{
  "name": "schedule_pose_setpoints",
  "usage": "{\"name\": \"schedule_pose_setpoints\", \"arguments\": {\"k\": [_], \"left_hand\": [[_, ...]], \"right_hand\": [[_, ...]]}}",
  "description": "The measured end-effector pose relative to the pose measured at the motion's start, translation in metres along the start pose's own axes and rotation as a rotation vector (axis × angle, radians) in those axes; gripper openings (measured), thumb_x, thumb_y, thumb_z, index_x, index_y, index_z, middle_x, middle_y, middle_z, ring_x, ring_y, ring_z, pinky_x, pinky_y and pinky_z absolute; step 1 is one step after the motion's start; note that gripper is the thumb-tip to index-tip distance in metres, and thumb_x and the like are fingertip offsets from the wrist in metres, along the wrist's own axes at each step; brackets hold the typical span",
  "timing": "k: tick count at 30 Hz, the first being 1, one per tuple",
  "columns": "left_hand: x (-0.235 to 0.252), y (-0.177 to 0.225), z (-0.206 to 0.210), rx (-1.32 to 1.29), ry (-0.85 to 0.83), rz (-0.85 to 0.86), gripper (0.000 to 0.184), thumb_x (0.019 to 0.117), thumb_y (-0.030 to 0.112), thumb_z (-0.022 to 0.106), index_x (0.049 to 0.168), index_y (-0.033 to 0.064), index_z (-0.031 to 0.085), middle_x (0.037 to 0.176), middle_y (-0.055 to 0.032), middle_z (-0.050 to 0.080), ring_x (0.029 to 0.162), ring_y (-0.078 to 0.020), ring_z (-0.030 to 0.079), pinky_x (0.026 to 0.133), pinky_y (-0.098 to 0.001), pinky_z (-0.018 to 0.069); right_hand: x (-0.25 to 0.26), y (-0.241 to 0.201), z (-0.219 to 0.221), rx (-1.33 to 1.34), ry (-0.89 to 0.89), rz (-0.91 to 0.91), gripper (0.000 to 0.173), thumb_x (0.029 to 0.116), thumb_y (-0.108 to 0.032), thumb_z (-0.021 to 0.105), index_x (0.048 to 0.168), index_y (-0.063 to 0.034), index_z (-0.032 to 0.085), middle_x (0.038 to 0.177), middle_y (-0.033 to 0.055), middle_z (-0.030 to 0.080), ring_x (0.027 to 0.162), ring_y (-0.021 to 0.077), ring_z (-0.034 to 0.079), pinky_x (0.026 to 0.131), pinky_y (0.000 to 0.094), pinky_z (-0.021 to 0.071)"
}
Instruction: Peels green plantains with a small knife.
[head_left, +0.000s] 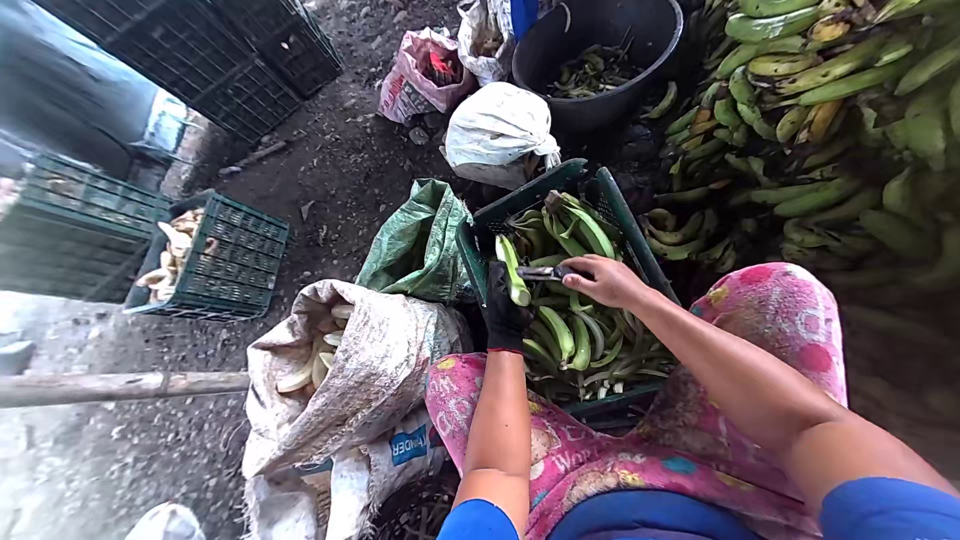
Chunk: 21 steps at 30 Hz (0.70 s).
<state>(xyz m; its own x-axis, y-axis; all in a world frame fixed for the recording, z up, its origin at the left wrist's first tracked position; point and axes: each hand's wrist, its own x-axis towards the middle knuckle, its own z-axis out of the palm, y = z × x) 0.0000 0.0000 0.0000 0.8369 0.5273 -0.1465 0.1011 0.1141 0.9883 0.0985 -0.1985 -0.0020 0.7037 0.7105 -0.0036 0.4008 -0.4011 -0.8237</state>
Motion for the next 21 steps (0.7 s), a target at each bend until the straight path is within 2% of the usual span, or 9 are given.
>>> {"name": "schedule_pose_setpoints", "arguments": {"k": [5,7,10,13,14,16,17,19,21], "left_hand": [[-0.005,0.007,0.0,0.36,0.06,0.117,0.044,0.1072,0.04,0.037,0.138,0.0139,0.054,0.121,-0.0094,0.064,0.102,-0.0177,0.062,0.085,-0.0429,0.0542],[-0.012,0.006,0.01,0.316,0.026,0.105,0.043,0.1091,0.039,0.036,0.136,0.0118,0.055,0.117,-0.0101,0.065,0.099,-0.0171,0.062,0.084,-0.0408,0.0548],[-0.018,-0.004,0.018,0.17,-0.161,0.04,0.032,0.108,0.034,0.039,0.129,0.0163,0.057,0.097,-0.0014,0.065,0.076,-0.0068,0.061,0.064,-0.0255,0.0537],[-0.029,0.0,0.016,0.421,-0.327,0.117,0.031,0.1004,0.014,0.054,0.129,0.0016,0.057,0.11,-0.0141,0.066,0.096,-0.0189,0.065,0.085,-0.0388,0.0557],[-0.031,0.0,0.019,0.293,-0.313,0.088,0.029,0.1038,0.017,0.048,0.128,0.0036,0.057,0.105,-0.0107,0.065,0.09,-0.0153,0.064,0.081,-0.0346,0.0555],[-0.025,0.002,0.023,-0.079,-0.232,0.018,0.029,0.1089,0.034,0.035,0.119,0.0165,0.057,0.087,0.0008,0.063,0.069,-0.0058,0.061,0.06,-0.0234,0.0548],[-0.022,0.005,0.02,-0.137,-0.163,0.032,0.032,0.1085,0.041,0.035,0.121,0.0204,0.057,0.088,0.0025,0.064,0.07,-0.0049,0.061,0.058,-0.0235,0.0545],[-0.02,0.01,0.01,0.09,0.051,0.126,0.044,0.1077,0.05,0.035,0.135,0.023,0.055,0.107,0.0015,0.066,0.087,-0.0067,0.063,0.071,-0.0299,0.056],[-0.019,0.008,0.003,0.294,0.217,0.199,0.052,0.1083,0.049,0.033,0.149,0.0184,0.046,0.135,-0.0079,0.06,0.117,-0.0184,0.059,0.095,-0.0465,0.0519]], "right_hand": [[0.0,0.006,0.019,-0.054,-0.036,-0.136,0.054,0.1005,-0.06,0.052,0.134,-0.0209,0.069,0.116,0.0135,0.07,0.105,0.0341,0.068,0.089,0.0619,0.0536],[0.007,0.012,0.016,-0.131,-0.01,-0.119,0.052,0.1001,-0.057,0.055,0.136,-0.0221,0.068,0.121,0.0176,0.069,0.113,0.0383,0.066,0.097,0.0646,0.049],[0.016,0.008,0.0,-0.292,0.282,-0.113,0.044,0.0953,-0.045,0.071,0.131,-0.0182,0.07,0.113,0.0245,0.068,0.109,0.0454,0.065,0.097,0.0676,0.0469],[0.024,0.006,-0.023,-0.305,0.546,0.08,0.049,0.0992,-0.045,0.065,0.137,-0.0156,0.067,0.118,0.0298,0.066,0.111,0.0501,0.063,0.093,0.0694,0.0447],[0.024,0.004,-0.031,-0.276,0.552,0.115,0.051,0.1009,-0.048,0.061,0.14,-0.0159,0.064,0.121,0.0293,0.065,0.113,0.0499,0.062,0.094,0.0695,0.0443],[0.018,-0.005,-0.034,-0.232,0.454,0.077,0.051,0.1024,-0.05,0.057,0.141,-0.0159,0.064,0.122,0.0275,0.066,0.112,0.049,0.064,0.092,0.0696,0.047],[0.013,-0.01,-0.03,-0.198,0.364,0.039,0.05,0.1027,-0.05,0.057,0.14,-0.0169,0.065,0.12,0.0256,0.067,0.109,0.0472,0.065,0.09,0.0693,0.0489],[0.002,-0.018,-0.013,-0.141,0.168,-0.032,0.05,0.1023,-0.053,0.056,0.139,-0.0203,0.066,0.12,0.0207,0.069,0.108,0.0423,0.068,0.09,0.0672,0.0513],[-0.007,-0.02,0.007,-0.127,0.043,-0.103,0.052,0.1016,-0.058,0.052,0.137,-0.022,0.067,0.119,0.0163,0.071,0.109,0.0371,0.068,0.093,0.0645,0.0508]]}}
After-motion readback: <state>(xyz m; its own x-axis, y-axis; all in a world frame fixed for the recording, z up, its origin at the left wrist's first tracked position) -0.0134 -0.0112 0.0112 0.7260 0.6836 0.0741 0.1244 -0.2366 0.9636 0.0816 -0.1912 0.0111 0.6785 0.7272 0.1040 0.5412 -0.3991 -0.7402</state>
